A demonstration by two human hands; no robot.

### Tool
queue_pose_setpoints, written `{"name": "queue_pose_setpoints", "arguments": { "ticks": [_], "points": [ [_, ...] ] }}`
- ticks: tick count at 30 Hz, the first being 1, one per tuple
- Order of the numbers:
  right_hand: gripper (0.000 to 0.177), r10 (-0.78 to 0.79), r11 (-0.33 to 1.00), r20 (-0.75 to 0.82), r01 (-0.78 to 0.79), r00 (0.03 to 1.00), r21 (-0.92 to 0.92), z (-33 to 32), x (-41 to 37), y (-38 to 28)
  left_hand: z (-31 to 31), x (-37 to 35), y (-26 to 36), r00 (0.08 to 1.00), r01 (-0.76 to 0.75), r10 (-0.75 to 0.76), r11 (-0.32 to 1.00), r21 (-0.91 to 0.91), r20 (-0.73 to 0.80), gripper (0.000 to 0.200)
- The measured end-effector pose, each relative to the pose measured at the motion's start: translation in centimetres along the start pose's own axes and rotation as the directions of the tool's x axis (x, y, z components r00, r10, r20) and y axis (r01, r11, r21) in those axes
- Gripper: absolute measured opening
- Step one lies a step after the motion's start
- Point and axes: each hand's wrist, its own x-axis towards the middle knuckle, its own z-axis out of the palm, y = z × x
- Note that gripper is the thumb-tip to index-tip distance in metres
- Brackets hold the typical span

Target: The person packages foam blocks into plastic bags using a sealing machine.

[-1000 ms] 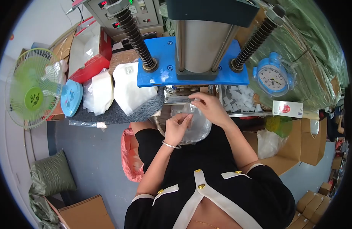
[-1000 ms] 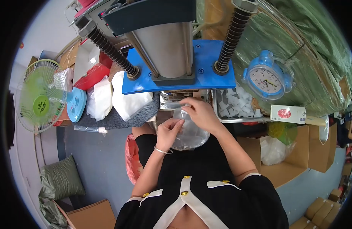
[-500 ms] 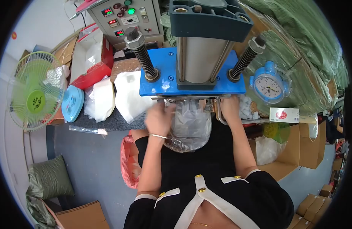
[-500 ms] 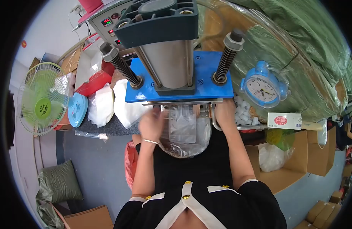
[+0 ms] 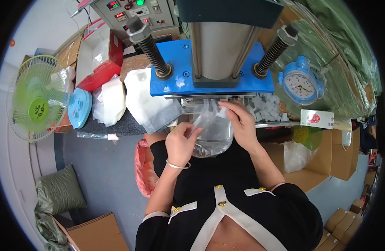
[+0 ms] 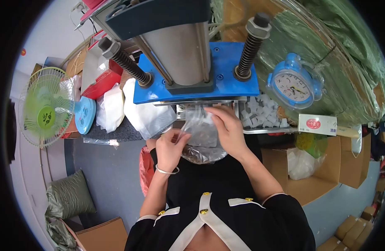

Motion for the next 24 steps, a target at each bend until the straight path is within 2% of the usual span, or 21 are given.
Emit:
{"name": "queue_pose_setpoints", "arguments": {
  "ticks": [1,2,3,4,5,6,7,8,12,13,14,16,17,18,19,20,21,22,23,24],
  "points": [
    [0.022,-0.065,0.996,-0.002,0.064,0.998,-0.055,0.2,0.6,-0.4,0.5,0.0,0.0,1.0,-0.002,0.002,1.0,-0.005,0.008,0.021],
    [0.022,-0.064,0.996,-0.007,0.064,0.998,-0.062,0.3,1.1,0.0,1.0,0.1,0.1,0.987,0.122,-0.107,0.985,-0.123,0.119,0.021],
    [0.022,-0.019,0.997,0.068,0.024,0.997,-0.071,0.6,1.5,0.9,1.3,0.1,0.2,0.951,0.255,-0.201,0.941,-0.224,0.237,0.021],
    [0.021,0.024,0.997,0.148,-0.012,0.989,-0.08,1.0,1.7,1.5,1.6,0.0,0.1,0.947,0.26,-0.198,0.935,-0.243,0.253,0.021],
    [0.021,0.118,0.992,0.141,-0.121,0.983,0.015,1.6,1.6,1.7,2.4,-0.1,-0.3,0.949,0.26,-0.201,0.934,-0.245,0.243,0.021],
    [0.021,0.112,0.993,0.15,-0.116,0.982,0.018,2.1,1.5,2.3,3.2,-0.2,-0.5,0.951,0.282,-0.209,0.888,-0.364,0.228,0.02],
    [0.021,0.191,0.969,0.116,-0.206,0.975,0.135,2.6,1.3,3.1,3.6,-0.3,-0.8,0.952,0.296,-0.216,0.828,-0.476,0.217,0.019],
    [0.021,0.277,0.923,0.088,-0.29,0.957,0.251,2.9,1.2,3.7,3.9,-0.3,-1.1,0.957,0.262,-0.179,0.873,-0.411,0.229,0.017],
    [0.021,0.263,0.95,0.004,-0.259,0.965,0.177,1.6,0.9,4.8,5.2,0.5,-2.5,0.911,0.378,-0.215,0.777,-0.502,0.353,0.016],
    [0.02,0.106,0.98,-0.123,-0.125,0.987,-0.157,0.6,0.9,4.8,5.2,1.3,-2.9,0.91,0.38,-0.201,0.75,-0.541,0.361,0.016],
    [0.02,-0.087,0.874,-0.184,-0.013,0.979,-0.485,-0.5,1.0,4.7,5.3,2.1,-3.3,0.936,0.315,-0.175,0.806,-0.501,0.306,0.018],
    [0.016,-0.154,0.607,-0.262,-0.118,0.953,-0.786,-3.0,2.3,4.8,5.9,4.0,-3.0,0.925,0.359,-0.209,0.758,-0.545,0.319,0.018],
    [0.019,-0.044,0.516,-0.217,-0.164,0.975,-0.841,-4.4,2.4,5.6,6.2,4.5,-3.0,0.91,0.402,-0.236,0.706,-0.583,0.341,0.018],
    [0.023,0.065,0.413,-0.189,-0.199,0.98,-0.889,-5.6,2.5,6.6,6.6,4.4,-3.2,0.922,0.375,-0.218,0.709,-0.597,0.32,0.02],
    [0.024,0.167,0.32,-0.161,-0.208,0.973,-0.924,-6.0,2.7,8.1,6.7,4.2,-3.4,0.942,0.312,-0.185,0.785,-0.536,0.278,0.021],
    [0.025,0.12,0.32,-0.144,-0.175,0.982,-0.931,-5.6,2.6,9.6,6.5,4.2,-3.7,0.96,0.247,-0.15,0.85,-0.466,0.235,0.022],
    [0.027,0.071,0.321,-0.12,-0.136,0.99,-0.937,-5.3,2.5,10.4,5.2,4.5,-3.6,0.985,0.075,-0.047,0.984,-0.163,0.166,0.024],
    [0.029,-0.084,0.434,-0.168,-0.115,0.982,-0.893,-4.5,2.6,10.0,3.5,4.5,-2.6,0.999,0.043,-0.044,0.998,0.042,0.013,0.029],
    [0.029,-0.086,0.44,-0.163,-0.11,0.983,-0.891,-4.4,2.8,9.8,2.0,4.3,-2.0,0.991,0.048,-0.015,0.967,0.252,-0.133,0.034],
    [0.028,-0.044,0.525,-0.152,-0.107,0.987,-0.845,-4.3,3.0,9.7,1.2,4.3,-3.4,0.915,-0.063,0.232,0.891,0.45,-0.331,0.047]
  ]
}}
